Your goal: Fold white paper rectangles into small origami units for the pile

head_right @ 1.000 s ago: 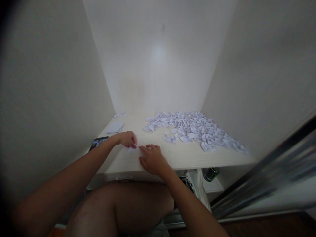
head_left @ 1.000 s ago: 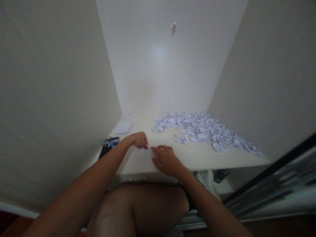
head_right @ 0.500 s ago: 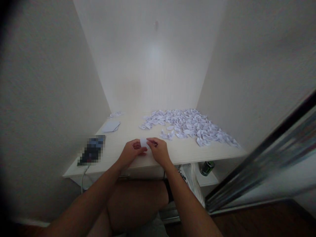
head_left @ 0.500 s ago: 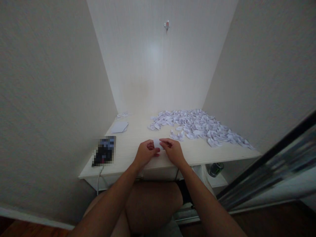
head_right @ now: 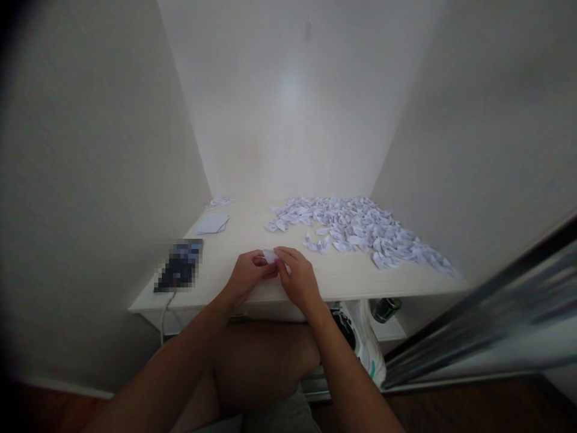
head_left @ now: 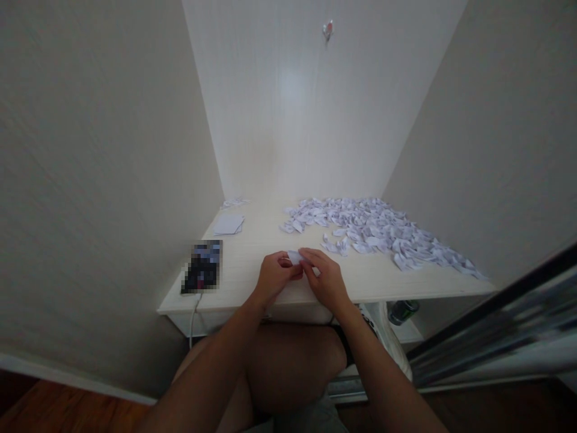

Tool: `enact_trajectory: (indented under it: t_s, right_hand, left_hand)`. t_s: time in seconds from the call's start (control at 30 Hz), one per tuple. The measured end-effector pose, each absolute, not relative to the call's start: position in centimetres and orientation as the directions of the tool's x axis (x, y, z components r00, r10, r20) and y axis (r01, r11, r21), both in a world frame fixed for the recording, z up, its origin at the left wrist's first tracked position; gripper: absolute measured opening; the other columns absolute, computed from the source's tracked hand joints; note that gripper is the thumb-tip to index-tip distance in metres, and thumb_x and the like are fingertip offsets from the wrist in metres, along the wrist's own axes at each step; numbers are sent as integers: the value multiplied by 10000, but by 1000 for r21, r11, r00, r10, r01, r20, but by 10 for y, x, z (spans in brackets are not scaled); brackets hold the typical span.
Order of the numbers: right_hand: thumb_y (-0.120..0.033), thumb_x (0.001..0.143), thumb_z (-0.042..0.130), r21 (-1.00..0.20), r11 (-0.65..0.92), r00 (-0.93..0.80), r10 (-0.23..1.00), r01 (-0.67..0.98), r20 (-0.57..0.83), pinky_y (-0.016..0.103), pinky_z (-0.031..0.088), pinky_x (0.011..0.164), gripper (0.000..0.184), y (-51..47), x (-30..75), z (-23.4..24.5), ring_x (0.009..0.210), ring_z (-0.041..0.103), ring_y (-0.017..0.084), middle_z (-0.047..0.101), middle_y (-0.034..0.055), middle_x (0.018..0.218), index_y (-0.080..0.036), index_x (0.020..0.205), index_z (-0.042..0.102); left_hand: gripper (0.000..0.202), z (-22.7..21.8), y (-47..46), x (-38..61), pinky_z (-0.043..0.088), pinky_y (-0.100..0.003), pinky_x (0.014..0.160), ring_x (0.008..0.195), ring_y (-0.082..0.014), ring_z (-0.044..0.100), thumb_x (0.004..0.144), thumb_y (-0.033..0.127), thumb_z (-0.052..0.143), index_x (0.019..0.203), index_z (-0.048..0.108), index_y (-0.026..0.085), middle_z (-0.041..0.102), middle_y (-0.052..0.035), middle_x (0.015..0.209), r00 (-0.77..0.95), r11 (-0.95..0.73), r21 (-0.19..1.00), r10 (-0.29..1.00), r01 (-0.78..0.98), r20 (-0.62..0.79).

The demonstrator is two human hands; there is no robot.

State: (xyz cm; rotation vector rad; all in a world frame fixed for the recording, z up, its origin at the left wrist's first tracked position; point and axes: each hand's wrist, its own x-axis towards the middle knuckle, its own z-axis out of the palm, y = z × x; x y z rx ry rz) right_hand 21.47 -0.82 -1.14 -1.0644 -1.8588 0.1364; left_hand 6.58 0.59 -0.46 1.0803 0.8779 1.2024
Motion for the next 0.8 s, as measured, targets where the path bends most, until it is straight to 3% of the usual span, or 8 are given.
enact_trajectory:
  t_s: [0.13, 0.23, 0.33, 0.53, 0.7, 0.8]
  right_hand:
    - [-169, 909, 562, -515, 623, -137, 705, 589, 695, 417, 540, 960, 248, -10, 214, -10, 1062, 665, 230, 714, 105, 1143, -224, 1085, 729]
    - [-222, 884, 614, -609, 599, -82, 744, 520, 663, 355, 590, 801, 187, -10, 214, -7, 997, 680, 224, 717, 106, 1121, -223, 1016, 746]
    - [-325, 884, 631, -754, 520, -31, 830, 402, 556, 294, 574, 661, 179, -7, 217, -6, 918, 687, 210, 725, 100, 1096, -214, 938, 761]
    - [-389, 822, 687, -910, 336, -15, 939, 244, 343, 288, 499, 633, 205, 2, 225, -9, 695, 639, 172, 727, 36, 780, -194, 828, 749]
    - [-335, 724, 763, -946, 308, 18, 950, 107, 311, 285, 497, 647, 271, 3, 224, -12, 755, 662, 184, 726, 36, 866, -210, 946, 673]
    - [-322, 723, 756, -955, 277, 7, 960, 108, 279, 290, 491, 630, 332, 2, 223, -12, 718, 662, 182, 731, 38, 870, -214, 1016, 642]
  left_hand:
    - [262, -3, 5, 66, 574, -291, 622, 563, -138, 639, 533, 235, 867, 668, 663, 142, 666, 2, 593, 152, 28, 958, 988, -287, 17]
    - [262, -3, 5, 66, 576, -292, 629, 579, -142, 648, 533, 239, 867, 683, 675, 142, 677, -2, 604, 151, 22, 954, 988, -298, 24]
    - [250, -3, 4, 66, 580, -305, 656, 604, -151, 663, 546, 242, 857, 706, 694, 140, 708, -23, 647, 156, 23, 956, 987, -293, 24]
    - [213, -4, 3, 65, 573, -302, 649, 593, -157, 664, 561, 230, 843, 669, 679, 148, 716, -28, 636, 171, 1, 974, 985, -227, 39]
    - [232, -7, 4, 64, 575, -325, 663, 593, -172, 670, 567, 262, 846, 650, 659, 154, 702, -18, 611, 171, -20, 982, 984, -188, 53]
    - [230, -9, 4, 64, 574, -330, 681, 621, -180, 679, 580, 268, 844, 701, 686, 151, 710, -19, 637, 181, -37, 988, 981, -152, 64]
